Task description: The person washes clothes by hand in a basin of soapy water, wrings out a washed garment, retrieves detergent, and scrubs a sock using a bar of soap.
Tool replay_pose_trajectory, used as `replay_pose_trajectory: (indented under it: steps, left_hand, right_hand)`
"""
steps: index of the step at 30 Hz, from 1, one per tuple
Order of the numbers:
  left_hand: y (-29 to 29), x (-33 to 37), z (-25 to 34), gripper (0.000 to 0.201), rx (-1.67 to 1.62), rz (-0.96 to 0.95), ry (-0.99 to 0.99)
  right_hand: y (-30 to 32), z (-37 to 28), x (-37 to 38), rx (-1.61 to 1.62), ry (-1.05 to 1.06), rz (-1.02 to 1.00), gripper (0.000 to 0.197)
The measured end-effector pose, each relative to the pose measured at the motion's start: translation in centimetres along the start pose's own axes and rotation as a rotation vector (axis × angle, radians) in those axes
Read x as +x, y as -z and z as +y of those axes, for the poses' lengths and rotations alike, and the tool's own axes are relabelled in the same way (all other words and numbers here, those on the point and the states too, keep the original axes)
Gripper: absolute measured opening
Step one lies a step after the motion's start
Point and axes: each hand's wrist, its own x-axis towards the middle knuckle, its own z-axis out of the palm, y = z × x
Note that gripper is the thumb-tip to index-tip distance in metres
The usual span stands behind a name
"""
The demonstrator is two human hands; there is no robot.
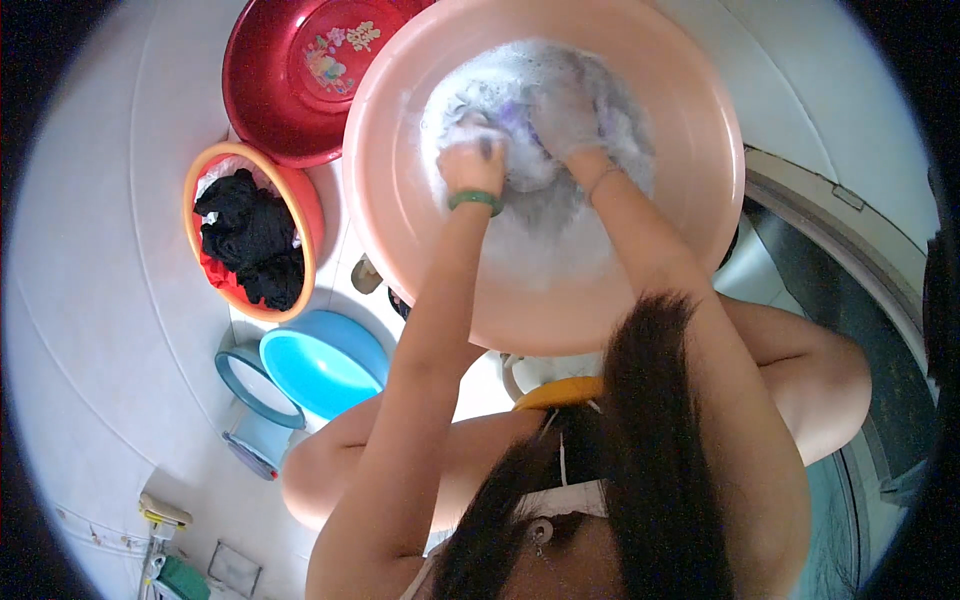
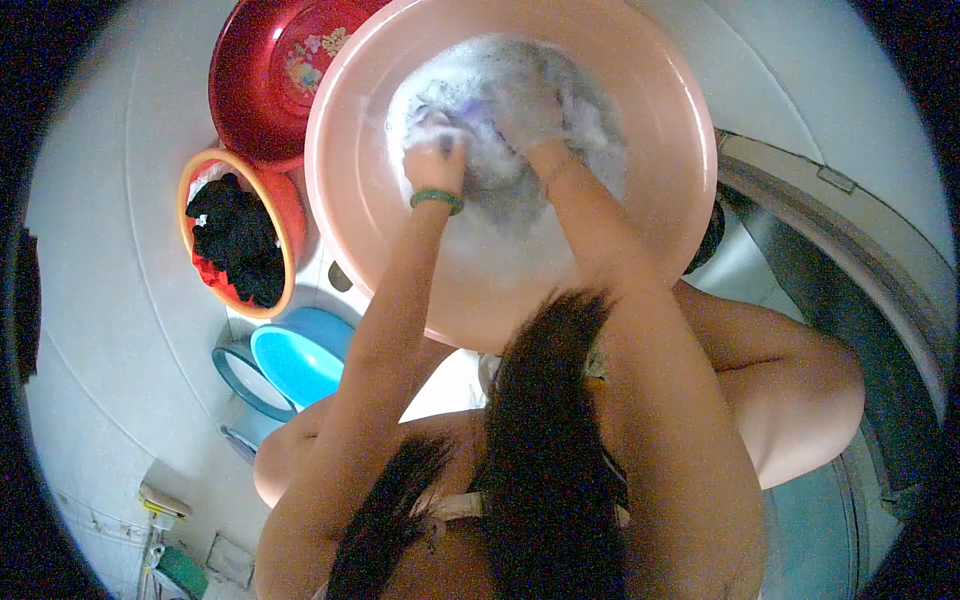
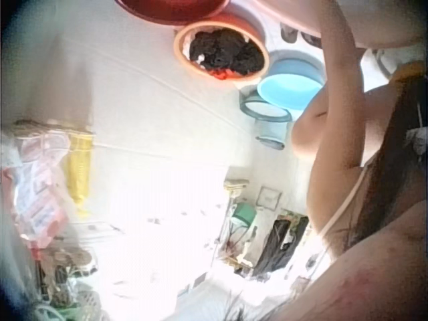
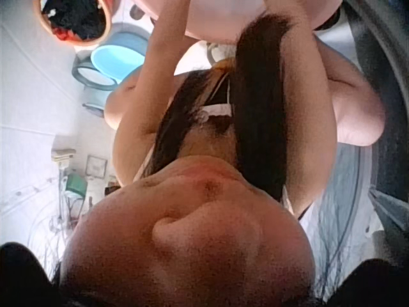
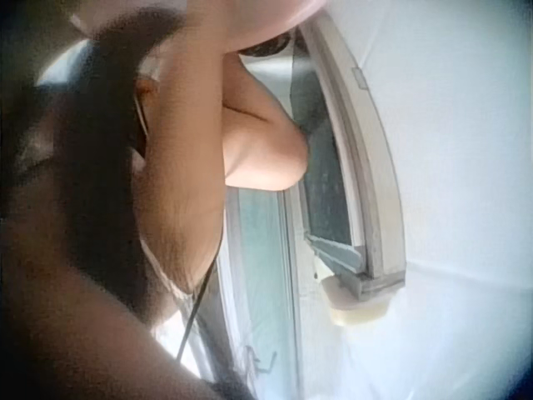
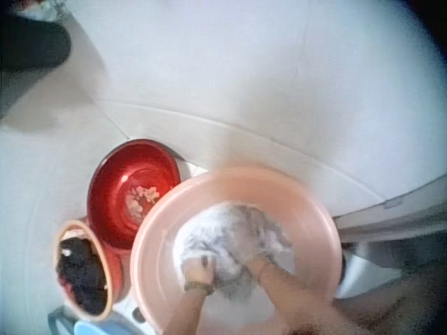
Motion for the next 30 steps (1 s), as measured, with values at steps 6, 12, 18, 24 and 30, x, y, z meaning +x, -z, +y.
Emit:
replay_pose_trajectory:
  steps: [6,12,18,24,30]
  left_hand:
    - [-2.4,1.6,-0.8,0.057,-1.582,-0.198,0.775]
    - [-3.3,-0.1,-3.9,0.028,-1.365,-0.404,-0.075]
    - [2.2,-3.1,4.7,0.028,-1.696,-0.447,0.519]
    - [3.8,-3.8,3.7,0.028,-0.882,-0.275,0.457]
    - [-1.4,-4.1,1.8,0.045,0.375,0.194,-0.027]
  right_hand:
    - [3.3,-6.4,-3.5,0.576,-0.366,0.266,0.024]
    - [6.1,-10.0,-11.3,0.749,0.143,0.593,0.013]
    - [4.2,-6.0,-7.0,0.779,-0.418,0.489,0.008]
    - [5.3,0.7,-4.9,0.336,-0.369,0.295,0.024]
    - [-0.7,-3.5,-6.5,0.131,-0.348,0.257,0.059]
